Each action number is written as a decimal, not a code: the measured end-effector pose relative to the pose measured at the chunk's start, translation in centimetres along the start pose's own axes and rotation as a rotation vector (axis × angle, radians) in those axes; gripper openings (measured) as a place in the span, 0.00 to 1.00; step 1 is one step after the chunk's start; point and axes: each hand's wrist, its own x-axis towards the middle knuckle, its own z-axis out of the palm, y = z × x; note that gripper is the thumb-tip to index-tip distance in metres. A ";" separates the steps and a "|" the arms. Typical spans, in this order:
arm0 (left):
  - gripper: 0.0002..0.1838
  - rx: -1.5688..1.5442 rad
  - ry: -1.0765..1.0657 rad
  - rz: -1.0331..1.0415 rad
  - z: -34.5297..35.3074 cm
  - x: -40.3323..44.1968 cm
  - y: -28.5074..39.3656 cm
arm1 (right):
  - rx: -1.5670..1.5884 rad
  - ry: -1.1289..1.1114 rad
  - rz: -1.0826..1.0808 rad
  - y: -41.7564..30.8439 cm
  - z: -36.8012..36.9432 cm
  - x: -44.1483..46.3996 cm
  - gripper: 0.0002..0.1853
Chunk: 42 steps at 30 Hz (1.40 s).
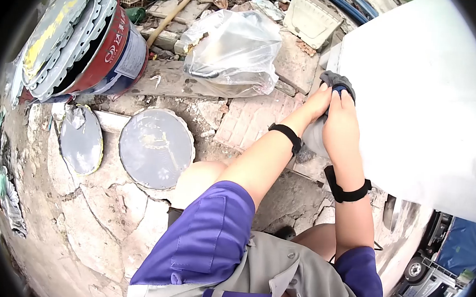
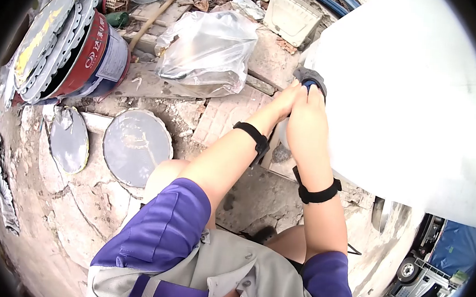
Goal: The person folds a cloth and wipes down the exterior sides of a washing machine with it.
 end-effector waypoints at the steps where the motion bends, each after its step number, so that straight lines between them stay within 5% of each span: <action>1: 0.19 0.030 0.010 0.013 -0.7 0.3 -0.9 | -0.002 -0.031 0.008 0.5 1.3 0.2 0.15; 3: 0.24 0.014 -0.103 -0.109 -3.3 4.0 -6.3 | -0.138 -0.027 -0.108 1.4 3.5 -0.4 0.14; 5: 0.23 -0.322 -0.011 -0.181 -4.3 7.5 -12.5 | -0.270 -0.089 -0.172 1.4 4.0 -0.6 0.14; 6: 0.21 -0.401 -0.020 -0.167 -4.0 7.8 -13.3 | -0.275 -0.286 -0.088 1.0 3.2 -0.6 0.16; 7: 0.19 -0.481 -0.030 -0.154 -3.2 6.6 -11.8 | -0.278 -0.283 -0.058 0.4 2.1 -1.0 0.18; 11: 0.15 0.007 0.193 0.054 1.4 0.4 -2.4 | -0.250 -0.255 -0.001 -0.7 -1.2 -2.0 0.25; 15: 0.12 -0.357 -0.018 0.257 1.2 1.7 0.0 | -0.153 -0.152 -0.005 -0.3 -1.7 -1.8 0.25; 17: 0.14 -0.263 -0.068 0.324 0.4 2.9 1.1 | -0.172 -0.076 -0.066 0.9 -0.1 -1.1 0.22; 19: 0.17 -0.043 -0.028 0.124 -0.8 4.9 -0.4 | -0.241 -0.144 -0.009 0.8 1.2 -0.1 0.23; 23: 0.11 -0.099 0.006 0.043 -2.4 8.6 -6.2 | -0.432 -0.227 -0.154 2.0 2.2 -0.6 0.19; 25: 0.11 0.153 0.060 0.073 -2.8 7.9 -6.3 | -0.455 -0.273 -0.184 1.7 1.9 -0.7 0.18; 31: 0.14 0.114 0.099 -0.223 -1.7 1.9 -3.3 | -0.353 -0.324 -0.153 0.6 0.8 -3.0 0.20; 36: 0.16 0.074 0.097 -0.213 -1.4 0.1 -5.8 | -0.227 -0.083 -0.184 1.3 0.1 -8.0 0.22; 37: 0.17 0.083 -0.008 -0.183 -2.8 1.0 -7.7 | -0.193 -0.121 -0.162 1.6 -0.2 -8.9 0.22; 39: 0.19 0.178 0.130 -0.145 -2.5 -0.7 -8.3 | -0.126 -0.180 -0.120 2.6 -0.8 -10.4 0.23; 42: 0.21 0.079 0.159 -0.109 -1.0 -4.2 -8.5 | -0.045 -0.053 -0.077 3.7 -0.3 -12.3 0.15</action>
